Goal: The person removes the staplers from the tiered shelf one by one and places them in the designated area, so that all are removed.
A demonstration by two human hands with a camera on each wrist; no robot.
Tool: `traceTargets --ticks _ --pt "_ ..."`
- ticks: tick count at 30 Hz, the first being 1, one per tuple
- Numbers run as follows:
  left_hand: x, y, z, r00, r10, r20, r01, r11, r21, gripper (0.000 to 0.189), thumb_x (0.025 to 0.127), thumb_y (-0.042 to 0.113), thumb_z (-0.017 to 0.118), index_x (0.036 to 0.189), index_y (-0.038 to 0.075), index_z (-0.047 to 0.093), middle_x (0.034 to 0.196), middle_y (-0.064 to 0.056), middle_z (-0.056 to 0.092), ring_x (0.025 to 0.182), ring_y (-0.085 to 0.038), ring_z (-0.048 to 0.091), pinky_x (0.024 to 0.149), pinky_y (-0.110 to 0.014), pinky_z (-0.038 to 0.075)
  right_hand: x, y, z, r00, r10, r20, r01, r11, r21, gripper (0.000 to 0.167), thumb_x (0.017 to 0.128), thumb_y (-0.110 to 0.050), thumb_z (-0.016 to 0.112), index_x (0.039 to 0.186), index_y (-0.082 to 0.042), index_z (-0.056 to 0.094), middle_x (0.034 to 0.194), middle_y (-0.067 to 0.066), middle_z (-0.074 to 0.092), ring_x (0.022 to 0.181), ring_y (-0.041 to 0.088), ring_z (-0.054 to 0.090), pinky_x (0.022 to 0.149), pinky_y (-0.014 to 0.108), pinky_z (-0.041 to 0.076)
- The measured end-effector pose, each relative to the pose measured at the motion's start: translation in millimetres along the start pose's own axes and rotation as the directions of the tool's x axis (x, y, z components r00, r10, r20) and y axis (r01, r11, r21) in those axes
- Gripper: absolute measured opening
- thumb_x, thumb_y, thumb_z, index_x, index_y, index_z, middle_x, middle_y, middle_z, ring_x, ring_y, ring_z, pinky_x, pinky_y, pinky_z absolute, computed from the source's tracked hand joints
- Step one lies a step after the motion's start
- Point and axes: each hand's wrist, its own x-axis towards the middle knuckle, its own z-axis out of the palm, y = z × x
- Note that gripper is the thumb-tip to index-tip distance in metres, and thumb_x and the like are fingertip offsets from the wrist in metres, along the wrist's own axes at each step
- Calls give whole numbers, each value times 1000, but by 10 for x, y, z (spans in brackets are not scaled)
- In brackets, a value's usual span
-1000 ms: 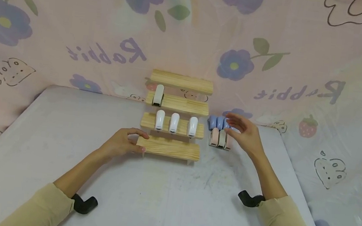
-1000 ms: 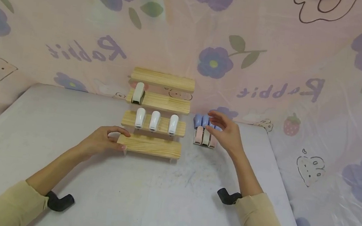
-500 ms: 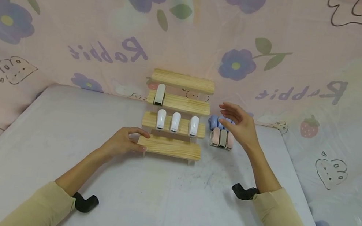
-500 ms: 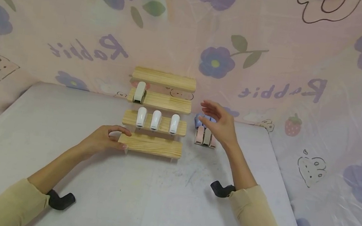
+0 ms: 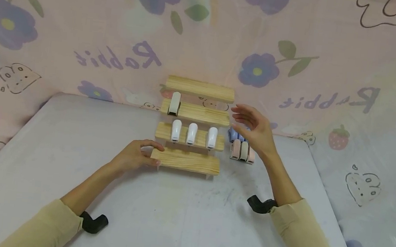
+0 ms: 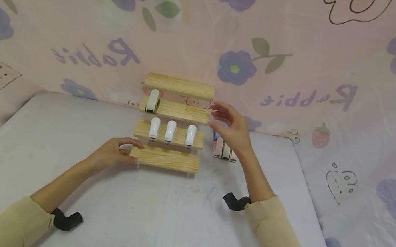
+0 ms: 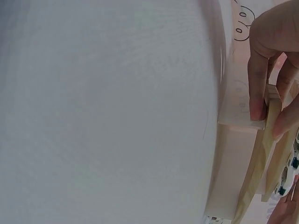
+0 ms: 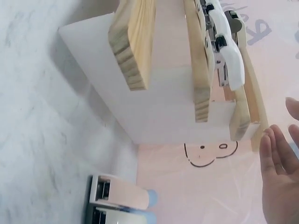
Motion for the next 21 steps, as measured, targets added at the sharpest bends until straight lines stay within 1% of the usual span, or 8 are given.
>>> traceTargets --ticks 3,5,7,11,13,18,21 --pt "0 -1 5 1000 2 0 -2 1000 -4 47 79 17 85 123 11 68 127 -11 63 71 -19 56 63 -29 41 31 -92 88 1000 1 14 -1 1000 22 55 84 17 67 136 11 49 129 32 55 116 44 54 99 45 45" --pt "1 -1 7 1000 1 3 -1 1000 -7 47 79 16 85 122 11 68 129 -11 62 72 -19 57 63 -29 42 58 -111 138 1000 4 24 -5 999 33 55 84 17 67 136 13 48 130 32 55 116 45 53 100 47 44" --pt "4 -3 9 1000 1 5 -1 1000 -12 48 79 16 85 123 11 67 132 -11 60 73 -19 58 64 -30 43 93 -84 173 1000 10 26 -11 999 41 55 84 16 68 136 12 49 130 30 56 117 43 54 101 47 43" --pt "4 -3 3 1000 3 11 -3 1000 -21 48 79 16 85 123 11 67 133 -12 60 75 -21 61 66 -31 45 180 7 230 999 19 31 -21 999 49 55 85 13 70 136 6 52 130 23 59 118 37 56 102 41 44" --pt "-7 2 -5 1000 5 10 -5 1000 -21 48 80 16 84 124 11 67 135 -12 59 76 -21 62 68 -32 45 228 20 273 999 16 41 -19 998 53 54 85 11 71 136 4 54 130 22 59 118 34 56 101 39 44" --pt "-32 17 -19 1000 -5 4 5 1000 -7 48 80 16 84 124 11 66 137 -12 58 77 -19 62 70 -32 44 333 -21 382 997 13 75 -17 999 52 53 87 5 73 136 3 54 130 21 60 119 32 57 101 39 45" --pt "-16 20 -17 1000 5 8 -5 1000 1 47 80 16 84 124 11 67 137 -12 57 75 -19 61 68 -32 44 388 -71 429 996 21 82 -25 998 52 53 87 2 73 137 2 54 130 20 60 120 31 57 101 38 45"
